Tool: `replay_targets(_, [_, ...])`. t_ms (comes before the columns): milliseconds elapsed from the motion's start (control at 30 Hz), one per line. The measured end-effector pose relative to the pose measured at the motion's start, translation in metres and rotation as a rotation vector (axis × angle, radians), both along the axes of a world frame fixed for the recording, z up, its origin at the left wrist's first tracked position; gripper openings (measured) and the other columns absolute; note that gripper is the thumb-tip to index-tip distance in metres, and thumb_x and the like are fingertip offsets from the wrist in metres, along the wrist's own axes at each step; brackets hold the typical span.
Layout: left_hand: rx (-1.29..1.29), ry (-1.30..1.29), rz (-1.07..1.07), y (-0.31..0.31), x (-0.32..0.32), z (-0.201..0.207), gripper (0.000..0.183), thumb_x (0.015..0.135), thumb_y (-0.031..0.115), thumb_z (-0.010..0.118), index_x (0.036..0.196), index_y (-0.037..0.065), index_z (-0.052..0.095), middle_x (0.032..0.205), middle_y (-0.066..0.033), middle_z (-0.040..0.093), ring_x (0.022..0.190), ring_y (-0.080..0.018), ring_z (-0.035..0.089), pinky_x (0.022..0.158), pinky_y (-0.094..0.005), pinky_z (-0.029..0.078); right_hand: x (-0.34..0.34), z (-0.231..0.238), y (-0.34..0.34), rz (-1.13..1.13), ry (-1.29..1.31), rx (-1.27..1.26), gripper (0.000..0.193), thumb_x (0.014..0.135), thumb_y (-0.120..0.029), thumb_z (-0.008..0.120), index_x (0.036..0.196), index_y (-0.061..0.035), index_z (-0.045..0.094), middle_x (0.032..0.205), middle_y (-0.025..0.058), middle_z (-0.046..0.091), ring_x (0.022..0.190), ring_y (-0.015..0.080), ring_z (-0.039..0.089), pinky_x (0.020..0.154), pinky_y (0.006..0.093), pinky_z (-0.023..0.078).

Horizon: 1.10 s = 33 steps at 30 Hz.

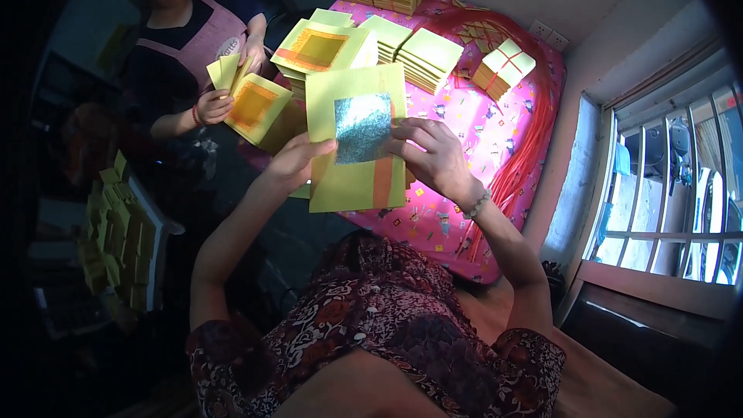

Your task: Folding and stacking sheets of joss paper and bundling them with plastic straps.

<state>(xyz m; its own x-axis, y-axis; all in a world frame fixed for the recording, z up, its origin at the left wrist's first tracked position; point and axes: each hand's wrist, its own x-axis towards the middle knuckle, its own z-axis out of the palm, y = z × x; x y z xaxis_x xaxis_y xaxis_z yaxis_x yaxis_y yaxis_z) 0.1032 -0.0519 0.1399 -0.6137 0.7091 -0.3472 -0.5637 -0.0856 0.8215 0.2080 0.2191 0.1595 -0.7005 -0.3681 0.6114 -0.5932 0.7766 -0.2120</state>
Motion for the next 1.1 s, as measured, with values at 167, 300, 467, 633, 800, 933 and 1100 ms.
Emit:
replay_targets(167, [-0.302,0.023,-0.026,-0.032,0.014,0.005,0.036,0.096,0.017,0.055,0.131,0.008,0.052,0.117,-0.0088,0.059,0.109,-0.0191,0.057,0.092,-0.0338,0.048,0.008,-0.015,-0.007,0.027,-0.168,-0.252,0.026,0.075,-0.008,0.069,0.101,-0.0098,0.068,0.098,0.0064,0.066,0.092,0.0259,0.065,0.080,0.0381,0.051])
replay_targets(300, [-0.531,0.852,0.281,-0.038,0.044,0.013,0.048,0.083,0.006,0.057,0.130,0.005,0.050,0.119,-0.0156,0.053,0.108,-0.0255,0.055,0.095,-0.0367,0.045,0.016,-0.025,-0.008,0.030,-0.313,-0.424,0.024,0.077,-0.009,0.068,0.101,-0.0059,0.068,0.098,0.0097,0.067,0.092,0.0278,0.065,0.080,0.0383,0.052])
replay_targets(467, [-0.569,1.490,0.126,-0.028,0.050,0.022,0.053,0.075,0.001,0.064,0.126,0.004,0.052,0.116,-0.0166,0.057,0.103,-0.0314,0.057,0.089,-0.0383,0.046,0.015,-0.022,-0.008,0.098,-0.378,-0.543,0.026,0.077,-0.005,0.067,0.103,-0.0017,0.067,0.099,0.0121,0.068,0.092,0.0298,0.066,0.080,0.0385,0.053])
replay_targets(633, [-0.553,1.209,0.211,-0.022,0.050,-0.008,0.041,0.082,0.011,0.069,0.119,0.002,0.055,0.094,-0.0131,0.066,0.088,-0.0290,0.065,0.080,-0.0387,0.050,0.016,-0.027,-0.012,-0.026,-0.516,-0.601,0.017,0.089,-0.010,0.066,0.100,0.0026,0.065,0.088,0.0131,0.066,0.077,0.0256,0.064,0.074,0.0336,0.051])
replay_targets(800, [-0.513,1.037,0.318,-0.011,0.049,0.000,0.045,0.086,0.017,0.071,0.121,0.000,0.049,0.088,-0.0138,0.067,0.076,-0.0258,0.067,0.067,-0.0356,0.051,0.022,-0.024,-0.021,-0.157,-0.624,-0.839,0.019,0.089,-0.016,0.070,0.092,0.0019,0.066,0.079,0.0098,0.064,0.075,0.0176,0.063,0.068,0.0310,0.050])
replay_targets(933, [-0.492,1.063,0.351,-0.004,0.049,0.007,0.057,0.088,0.014,0.069,0.132,-0.002,0.037,0.091,-0.0143,0.064,0.081,-0.0197,0.063,0.072,-0.0319,0.049,0.027,-0.019,-0.030,-0.314,-0.627,-0.843,0.020,0.086,-0.015,0.072,0.087,0.0027,0.063,0.078,0.0109,0.061,0.069,0.0185,0.061,0.064,0.0308,0.050])
replay_targets(1100, [-0.427,1.005,0.433,0.008,0.062,0.007,0.066,0.089,0.004,0.064,0.141,-0.005,0.025,0.097,-0.0195,0.062,0.088,-0.0215,0.062,0.077,-0.0316,0.049,0.031,-0.015,-0.038,-0.409,-0.604,-0.809,0.022,0.087,-0.016,0.071,0.084,0.0021,0.059,0.080,0.0114,0.055,0.066,0.0199,0.057,0.060,0.0328,0.048])
